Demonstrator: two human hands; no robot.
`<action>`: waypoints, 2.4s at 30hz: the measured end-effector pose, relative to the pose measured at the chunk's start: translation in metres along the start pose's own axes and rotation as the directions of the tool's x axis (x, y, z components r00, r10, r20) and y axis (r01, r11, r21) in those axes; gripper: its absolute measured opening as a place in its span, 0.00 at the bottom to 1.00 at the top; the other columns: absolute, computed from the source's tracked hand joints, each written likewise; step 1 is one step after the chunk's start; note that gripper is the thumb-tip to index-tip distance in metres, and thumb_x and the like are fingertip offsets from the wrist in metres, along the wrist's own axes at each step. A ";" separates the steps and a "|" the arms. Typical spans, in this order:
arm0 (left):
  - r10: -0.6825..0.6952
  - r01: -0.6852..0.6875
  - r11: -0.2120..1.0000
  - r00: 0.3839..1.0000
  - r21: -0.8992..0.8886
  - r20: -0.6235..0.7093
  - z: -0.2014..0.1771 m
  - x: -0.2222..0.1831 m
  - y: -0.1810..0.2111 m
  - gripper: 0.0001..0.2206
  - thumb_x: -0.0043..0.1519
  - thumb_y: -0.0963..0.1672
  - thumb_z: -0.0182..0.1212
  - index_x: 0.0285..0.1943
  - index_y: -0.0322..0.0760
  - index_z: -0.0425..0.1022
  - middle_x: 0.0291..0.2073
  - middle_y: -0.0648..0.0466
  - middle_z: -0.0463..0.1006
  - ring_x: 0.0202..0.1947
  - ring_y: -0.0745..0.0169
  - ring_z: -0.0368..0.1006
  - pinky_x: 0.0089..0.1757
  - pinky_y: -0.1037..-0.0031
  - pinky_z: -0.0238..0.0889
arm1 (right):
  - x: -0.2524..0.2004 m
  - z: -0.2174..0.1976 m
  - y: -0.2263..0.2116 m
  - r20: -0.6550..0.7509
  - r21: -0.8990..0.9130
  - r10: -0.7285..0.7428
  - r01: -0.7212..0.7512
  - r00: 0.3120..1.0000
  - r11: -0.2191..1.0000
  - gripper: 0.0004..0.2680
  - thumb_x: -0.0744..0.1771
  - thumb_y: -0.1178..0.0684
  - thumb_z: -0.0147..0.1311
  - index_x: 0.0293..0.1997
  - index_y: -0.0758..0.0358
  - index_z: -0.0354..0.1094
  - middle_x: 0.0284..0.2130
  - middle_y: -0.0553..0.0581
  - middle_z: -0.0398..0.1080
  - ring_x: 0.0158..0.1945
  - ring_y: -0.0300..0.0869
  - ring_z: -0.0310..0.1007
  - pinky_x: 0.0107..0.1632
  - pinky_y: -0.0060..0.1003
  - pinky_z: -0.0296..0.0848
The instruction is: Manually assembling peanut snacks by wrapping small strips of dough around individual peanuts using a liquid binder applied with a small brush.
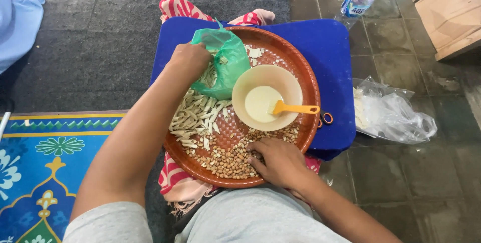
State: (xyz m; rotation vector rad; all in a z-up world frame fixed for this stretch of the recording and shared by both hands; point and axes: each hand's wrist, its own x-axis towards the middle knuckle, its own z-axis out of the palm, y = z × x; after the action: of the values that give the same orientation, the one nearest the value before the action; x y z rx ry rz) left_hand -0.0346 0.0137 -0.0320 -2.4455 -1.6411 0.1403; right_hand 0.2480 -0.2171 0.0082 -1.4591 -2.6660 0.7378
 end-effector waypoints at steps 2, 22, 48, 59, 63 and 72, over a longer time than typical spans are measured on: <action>0.018 -0.018 1.000 1.000 -0.009 -0.018 -0.003 0.001 0.000 0.09 0.56 0.38 0.59 0.38 0.39 0.85 0.38 0.50 0.84 0.34 0.42 0.81 0.32 0.49 0.73 | 0.000 -0.002 0.000 0.003 0.003 -0.001 0.001 1.000 1.000 0.12 0.67 0.42 0.53 0.51 0.51 0.73 0.35 0.58 0.74 0.47 0.55 0.77 0.47 0.50 0.74; 0.117 -0.120 0.983 0.993 -0.138 -0.026 -0.049 -0.026 -0.021 0.11 0.58 0.53 0.60 0.40 0.48 0.78 0.43 0.58 0.78 0.37 0.40 0.81 0.40 0.49 0.74 | 0.001 0.000 -0.001 -0.020 0.011 -0.003 0.003 1.000 1.000 0.10 0.66 0.43 0.54 0.49 0.51 0.73 0.33 0.58 0.74 0.46 0.55 0.77 0.47 0.50 0.75; -0.576 0.010 0.167 0.812 -0.986 -0.089 -0.022 -0.102 0.037 0.07 0.65 0.46 0.67 0.48 0.41 0.78 0.41 0.46 0.83 0.48 0.47 0.80 0.48 0.62 0.75 | 0.008 0.027 0.011 -0.110 -0.253 -0.051 0.022 0.993 0.967 0.08 0.65 0.44 0.54 0.40 0.51 0.75 0.31 0.53 0.74 0.42 0.50 0.77 0.42 0.46 0.77; -0.511 0.019 0.106 0.859 -0.994 -0.038 -0.070 -0.095 0.076 0.05 0.67 0.43 0.59 0.45 0.36 0.74 0.31 0.57 0.77 0.28 0.74 0.68 0.32 0.82 0.66 | -0.005 0.014 -0.004 -0.311 -0.185 -0.086 0.028 0.946 0.982 0.06 0.66 0.50 0.55 0.43 0.55 0.74 0.36 0.52 0.74 0.38 0.49 0.74 0.36 0.43 0.73; -0.621 -0.188 -0.261 0.783 -0.947 0.016 -0.072 -0.143 0.084 0.10 0.65 0.43 0.69 0.48 0.34 0.72 0.35 0.45 0.83 0.35 0.58 0.83 0.42 0.67 0.81 | 0.001 0.022 0.004 -0.283 -0.219 -0.092 0.029 0.955 0.975 0.07 0.67 0.43 0.53 0.45 0.45 0.75 0.30 0.49 0.72 0.40 0.46 0.78 0.38 0.41 0.78; -0.670 -0.131 -0.494 0.688 -0.860 0.280 -0.044 -0.225 0.102 0.07 0.65 0.40 0.65 0.47 0.29 0.74 0.40 0.41 0.84 0.38 0.50 0.84 0.38 0.64 0.83 | 0.026 0.021 -0.028 -0.322 -0.386 -0.189 0.054 0.928 0.921 0.08 0.68 0.47 0.50 0.50 0.44 0.73 0.27 0.48 0.70 0.33 0.44 0.77 0.32 0.39 0.77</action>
State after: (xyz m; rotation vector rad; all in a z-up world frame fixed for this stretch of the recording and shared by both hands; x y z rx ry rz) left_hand -0.0201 -0.2360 -0.0167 -1.3141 -2.3914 -3.0949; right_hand 0.2060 -0.2171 -0.0049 -1.3086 -2.6633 -0.0517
